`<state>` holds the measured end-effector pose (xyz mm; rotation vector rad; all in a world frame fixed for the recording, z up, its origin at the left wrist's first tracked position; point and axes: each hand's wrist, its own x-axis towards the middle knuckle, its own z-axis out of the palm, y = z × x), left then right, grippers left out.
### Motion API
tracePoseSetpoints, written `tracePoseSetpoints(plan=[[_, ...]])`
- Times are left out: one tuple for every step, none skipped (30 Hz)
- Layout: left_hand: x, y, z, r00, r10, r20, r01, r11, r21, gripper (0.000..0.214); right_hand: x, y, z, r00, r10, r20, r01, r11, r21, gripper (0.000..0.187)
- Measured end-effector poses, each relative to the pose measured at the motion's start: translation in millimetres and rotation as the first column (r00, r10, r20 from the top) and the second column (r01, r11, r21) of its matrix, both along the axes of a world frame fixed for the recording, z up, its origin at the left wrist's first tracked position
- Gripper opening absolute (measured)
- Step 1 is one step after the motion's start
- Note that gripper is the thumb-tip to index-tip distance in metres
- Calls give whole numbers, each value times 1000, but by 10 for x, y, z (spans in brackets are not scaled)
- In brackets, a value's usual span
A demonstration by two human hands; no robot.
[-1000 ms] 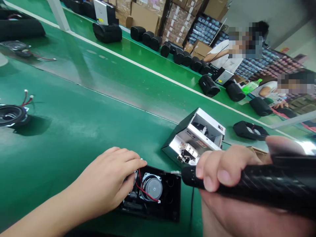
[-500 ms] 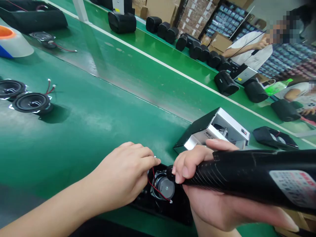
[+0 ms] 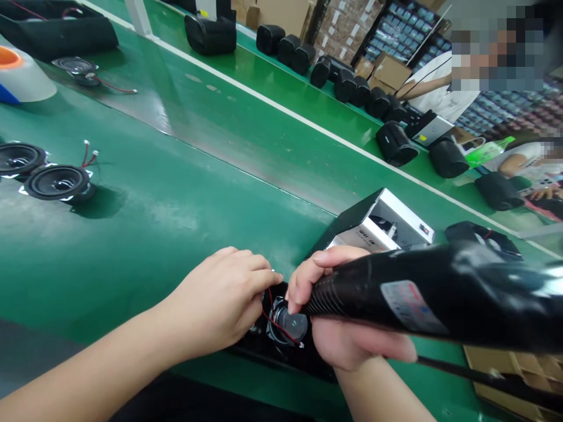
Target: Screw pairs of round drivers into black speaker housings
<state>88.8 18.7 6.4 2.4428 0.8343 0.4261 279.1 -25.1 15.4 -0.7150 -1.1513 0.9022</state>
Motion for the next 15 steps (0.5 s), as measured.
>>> tracePoseSetpoints(plan=[[-1,1,3,1000,2,2,-2,1000,1,32,-12,4,-22,1000,12,-2,-12,1000,-5,67],[-2,2,0,1000,2,7,-2,1000,4,31,-22,6,-38,1000,11,-8,-11,1000,-2,66],[-5,2,-9,1000,2,11,-2,1000,6,31,-30,6,-50,1000,10,-11,-10,1000,0,64],[-8,3,-23,1000,1,15,-1,1000,9,32,-36,4,-57,1000,12,-8,-12,1000,3,64],[-10,5,-40,1000,3,24,-4,1000,15,32,-38,1,-63,1000,16,-2,-16,1000,4,63],[-12,7,-57,1000,4,31,-4,1000,19,33,-38,-2,-67,1000,26,8,-26,1000,5,64],[-14,10,-72,999,3,34,-4,1000,22,33,-35,-4,-70,999,33,17,-33,999,8,66],[-14,13,-85,999,4,39,-5,1000,27,34,-31,-5,-72,999,39,24,-39,999,9,68],[-14,15,-92,999,4,38,-5,1000,29,35,-25,-7,-76,998,46,31,-46,999,9,70],[-13,18,-95,999,4,37,-5,1000,30,35,-17,-9,-80,998,53,33,-53,999,12,70],[-12,19,-93,999,2,34,-3,1000,31,37,-9,-11,-85,997,64,36,-64,998,11,69],[-11,19,-87,1000,0,28,-1,1000,29,38,1,-14,-91,996,75,40,-75,997,7,68],[-11,18,-80,1000,-1,21,1,1000,26,40,11,-17,-100,995,86,45,-87,996,0,67],[-11,17,-71,1000,-3,11,2,1000,24,41,23,-20,-110,994,95,49,-95,995,-8,67],[-12,15,-64,1000,-3,3,3,1000,23,41,35,-22,-123,994,99,52,-99,995,-16,69]])
